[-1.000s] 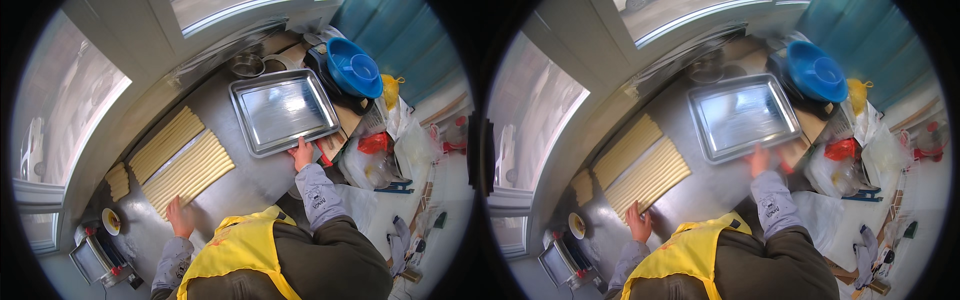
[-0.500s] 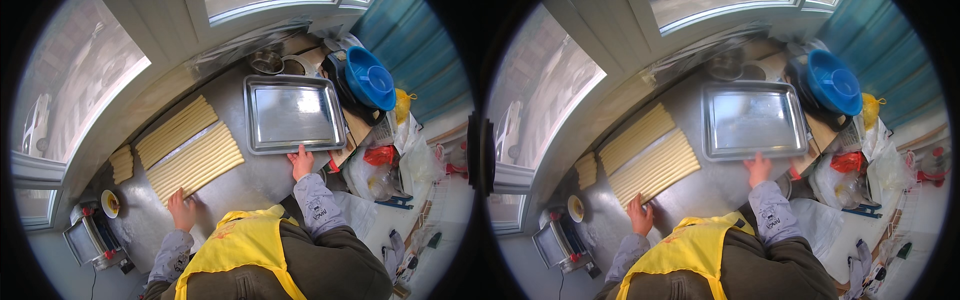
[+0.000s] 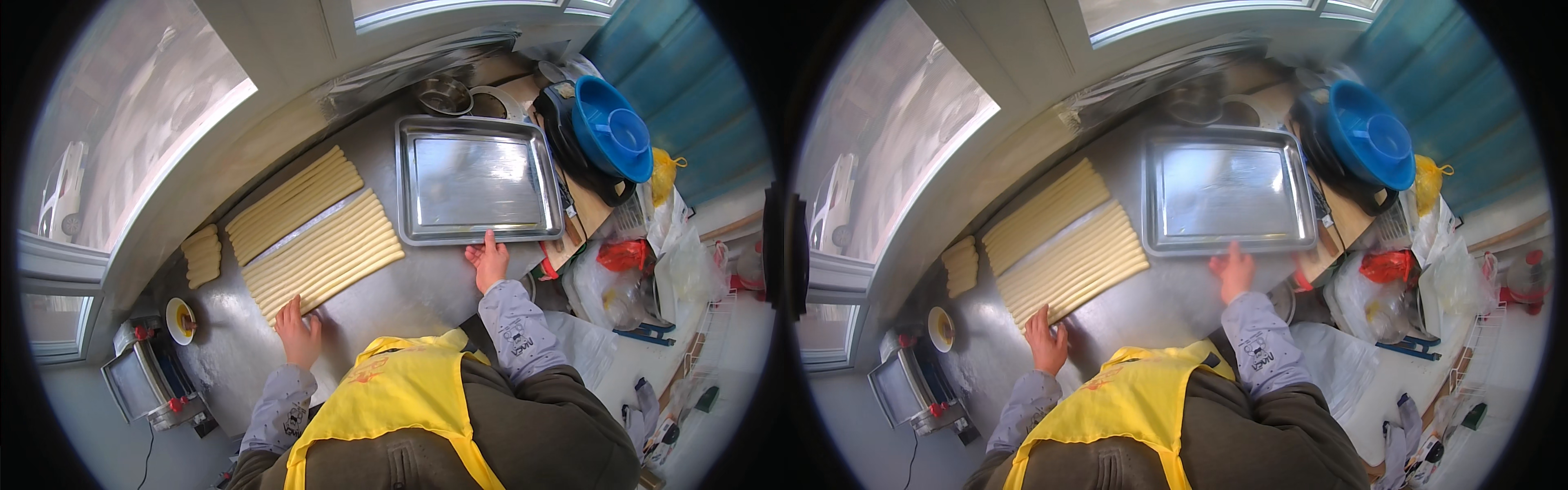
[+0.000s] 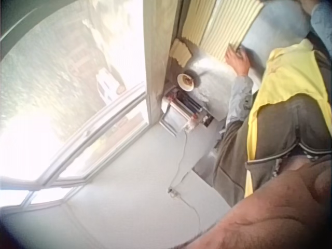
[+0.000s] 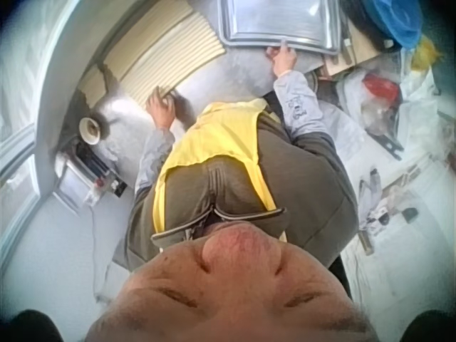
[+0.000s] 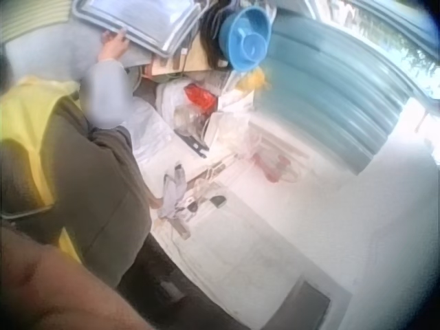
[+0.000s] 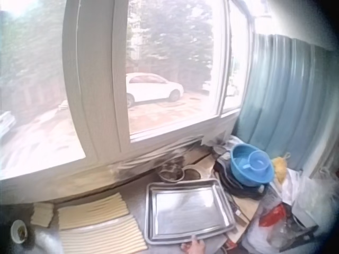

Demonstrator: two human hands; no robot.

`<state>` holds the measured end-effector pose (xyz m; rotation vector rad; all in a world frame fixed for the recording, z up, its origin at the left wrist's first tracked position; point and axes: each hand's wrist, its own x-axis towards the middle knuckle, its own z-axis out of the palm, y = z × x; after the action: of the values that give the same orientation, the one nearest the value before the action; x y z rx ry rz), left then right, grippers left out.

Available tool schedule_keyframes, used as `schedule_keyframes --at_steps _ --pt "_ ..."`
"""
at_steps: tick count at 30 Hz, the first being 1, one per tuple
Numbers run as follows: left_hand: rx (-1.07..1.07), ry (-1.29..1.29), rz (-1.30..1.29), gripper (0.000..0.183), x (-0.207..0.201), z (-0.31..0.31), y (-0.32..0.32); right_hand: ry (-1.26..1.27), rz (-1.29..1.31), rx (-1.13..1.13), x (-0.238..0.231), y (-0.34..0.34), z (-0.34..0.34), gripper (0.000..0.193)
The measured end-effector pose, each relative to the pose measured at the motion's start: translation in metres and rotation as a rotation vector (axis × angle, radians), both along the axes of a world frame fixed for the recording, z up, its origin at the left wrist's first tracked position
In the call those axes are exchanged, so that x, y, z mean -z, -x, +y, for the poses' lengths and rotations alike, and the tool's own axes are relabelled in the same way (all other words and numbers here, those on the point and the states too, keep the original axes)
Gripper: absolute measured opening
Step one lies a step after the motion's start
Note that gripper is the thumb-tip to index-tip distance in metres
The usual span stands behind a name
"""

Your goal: The person arranges long dough sticks on a metal baking tray, then brushes them with a yellow liquid using a pastry brush. The person continues to roll additional dough sticks on the countertop and places them on the tray.

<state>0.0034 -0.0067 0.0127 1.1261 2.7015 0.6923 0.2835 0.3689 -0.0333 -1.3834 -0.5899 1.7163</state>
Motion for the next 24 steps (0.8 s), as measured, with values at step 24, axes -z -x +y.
schedule_keyframes --at_steps 24 --pt "-0.017 -0.028 0.038 0.063 0.008 -0.012 -0.003 0.024 0.031 0.013 -0.009 -0.029 -0.001 0.017"
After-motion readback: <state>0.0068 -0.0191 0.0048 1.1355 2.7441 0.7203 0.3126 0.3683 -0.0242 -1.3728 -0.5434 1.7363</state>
